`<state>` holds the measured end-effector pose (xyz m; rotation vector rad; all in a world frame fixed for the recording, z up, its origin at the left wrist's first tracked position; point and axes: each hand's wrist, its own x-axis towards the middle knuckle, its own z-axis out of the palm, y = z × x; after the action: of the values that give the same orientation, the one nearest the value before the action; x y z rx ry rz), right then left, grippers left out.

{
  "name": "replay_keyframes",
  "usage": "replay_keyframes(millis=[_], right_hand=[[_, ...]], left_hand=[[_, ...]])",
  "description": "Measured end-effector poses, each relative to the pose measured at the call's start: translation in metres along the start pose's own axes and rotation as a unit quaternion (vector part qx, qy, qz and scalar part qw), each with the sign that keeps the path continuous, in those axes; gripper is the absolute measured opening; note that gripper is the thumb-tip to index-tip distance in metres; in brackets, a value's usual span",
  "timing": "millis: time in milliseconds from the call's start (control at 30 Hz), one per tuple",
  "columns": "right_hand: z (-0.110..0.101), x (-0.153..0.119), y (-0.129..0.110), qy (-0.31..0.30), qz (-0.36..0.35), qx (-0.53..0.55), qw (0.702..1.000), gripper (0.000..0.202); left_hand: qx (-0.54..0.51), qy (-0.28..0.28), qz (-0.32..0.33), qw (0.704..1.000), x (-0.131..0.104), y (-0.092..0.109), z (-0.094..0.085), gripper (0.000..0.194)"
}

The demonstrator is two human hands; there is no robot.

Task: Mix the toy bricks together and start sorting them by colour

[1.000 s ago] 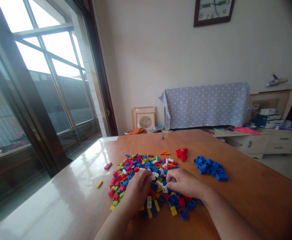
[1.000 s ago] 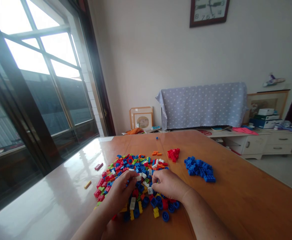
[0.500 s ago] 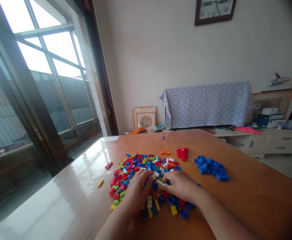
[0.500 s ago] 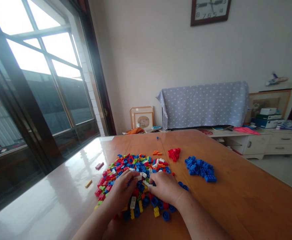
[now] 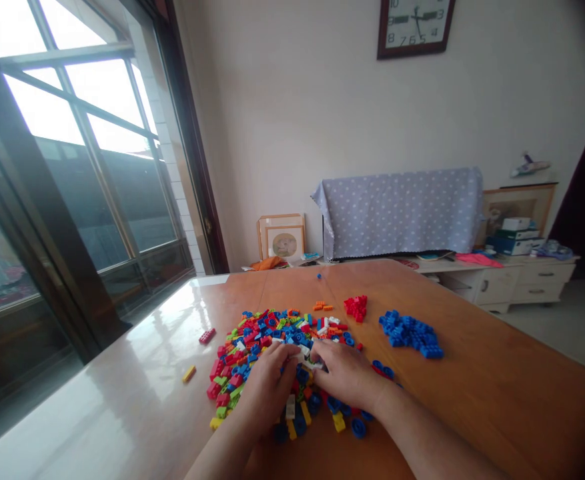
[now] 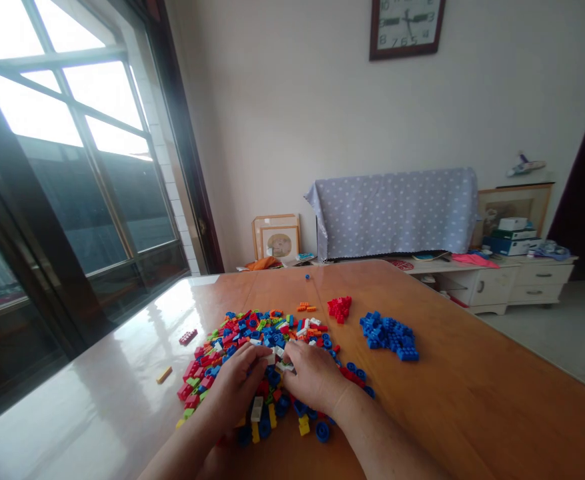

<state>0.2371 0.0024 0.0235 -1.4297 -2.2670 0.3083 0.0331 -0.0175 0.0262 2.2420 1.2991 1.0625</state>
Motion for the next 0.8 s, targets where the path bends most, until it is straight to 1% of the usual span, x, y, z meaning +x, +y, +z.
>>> replay_keyframes(millis=[233, 500, 667, 733, 800], right_hand=[[0.0044, 0.0014, -0.0043, -0.005, 0.004, -0.064, 0.998, 0.013], [0.0068, 0.0047, -0.0063, 0.006, -0.014, -0.067, 0.998, 0.012], [0.0041, 0.0044, -0.0047, 0.028, -0.012, -0.024, 0.999, 0.017], [0.0043, 0.0046, -0.0029, 0.049, -0.006, 0.017, 0.999, 0.018], [0.006, 0.0056, -0.0012, 0.069, -0.007, 0.071, 0.995, 0.02]], left_hand=[[-0.001, -0.004, 0.001, 1.0, 0.0005, 0.0022, -0.0002, 0.024], [-0.01, 0.009, -0.005, 1.0, 0.0, 0.0052, -0.0001, 0.024], [-0.024, 0.033, -0.013, 0.999, -0.0002, 0.0061, -0.0028, 0.024], [-0.038, 0.056, -0.019, 0.998, -0.0008, 0.0053, -0.003, 0.023], [-0.061, 0.078, -0.039, 0.994, -0.0017, 0.0033, -0.0018, 0.022]])
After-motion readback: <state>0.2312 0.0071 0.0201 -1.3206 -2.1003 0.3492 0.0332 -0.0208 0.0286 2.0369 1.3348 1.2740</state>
